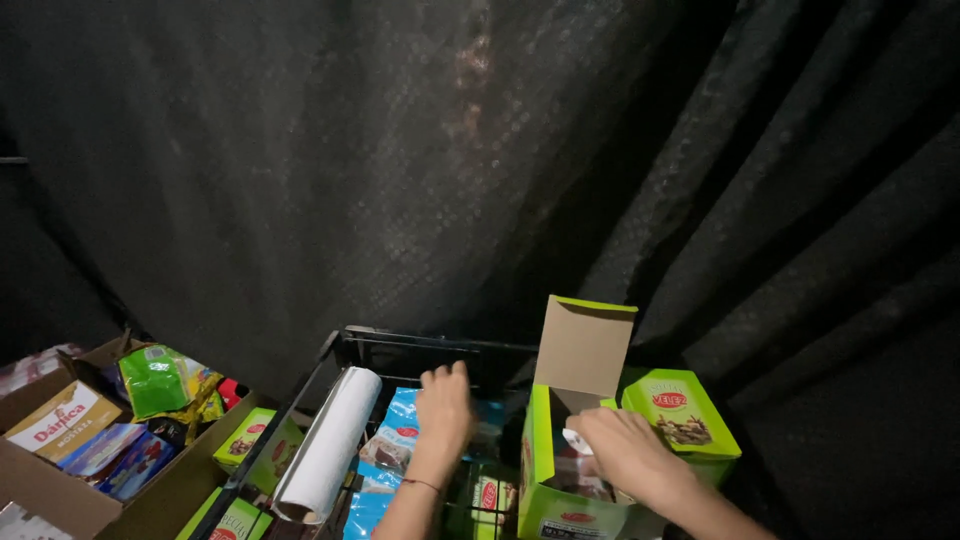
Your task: Organizing and stocking various small food items like spice packets and candies into display boxes.
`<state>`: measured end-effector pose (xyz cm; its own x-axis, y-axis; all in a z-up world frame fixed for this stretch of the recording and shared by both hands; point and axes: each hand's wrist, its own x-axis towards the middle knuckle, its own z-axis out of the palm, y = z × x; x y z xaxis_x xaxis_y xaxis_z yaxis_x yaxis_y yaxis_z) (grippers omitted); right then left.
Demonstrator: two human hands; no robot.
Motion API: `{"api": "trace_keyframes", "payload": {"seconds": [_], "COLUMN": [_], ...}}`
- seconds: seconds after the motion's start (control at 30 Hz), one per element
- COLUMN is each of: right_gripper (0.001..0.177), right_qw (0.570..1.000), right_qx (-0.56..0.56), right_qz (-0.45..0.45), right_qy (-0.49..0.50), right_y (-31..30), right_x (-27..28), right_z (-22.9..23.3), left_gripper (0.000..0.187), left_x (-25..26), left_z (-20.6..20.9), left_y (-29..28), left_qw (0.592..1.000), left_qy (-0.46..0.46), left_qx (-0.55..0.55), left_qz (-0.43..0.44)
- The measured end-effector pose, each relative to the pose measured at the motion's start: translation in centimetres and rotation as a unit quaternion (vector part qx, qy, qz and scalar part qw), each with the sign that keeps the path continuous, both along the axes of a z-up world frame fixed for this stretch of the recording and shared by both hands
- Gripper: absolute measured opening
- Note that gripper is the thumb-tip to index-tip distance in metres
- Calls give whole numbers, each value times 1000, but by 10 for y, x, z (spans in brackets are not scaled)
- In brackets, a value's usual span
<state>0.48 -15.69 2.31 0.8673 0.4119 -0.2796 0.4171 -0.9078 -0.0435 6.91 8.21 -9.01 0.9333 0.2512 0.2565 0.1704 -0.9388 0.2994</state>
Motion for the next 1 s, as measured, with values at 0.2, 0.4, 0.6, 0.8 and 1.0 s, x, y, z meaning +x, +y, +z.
{"api": "trace_keyframes", "payload": {"seconds": [0.2,0.4,0.6,0.8,1.0], "right_gripper": [27,31,29,24,12], "right_qw": [946,914,893,896,852], "right_qx": [309,366,406,422,481], "right_qz": [-9,-3,37,-15,11], "right_qy": [-97,-177,-188,-140,-209], "right_y": [-8,-9,-8,-10,-19], "right_x": [12,14,9,7,31], "right_z": [7,0,4,4,-20], "left_gripper": [36,97,69,41,38], "left_x": [52,22,57,47,-35], "left_z": [-75,-42,-118,-100,68], "left_y": [46,47,71,85,48], "left_qw": [965,931,955,979,988], "left_qy": [200,329,179,-41,-72], "left_qx": [-1,-44,59,142,-134], "left_qz": [172,153,227,143,6]}}
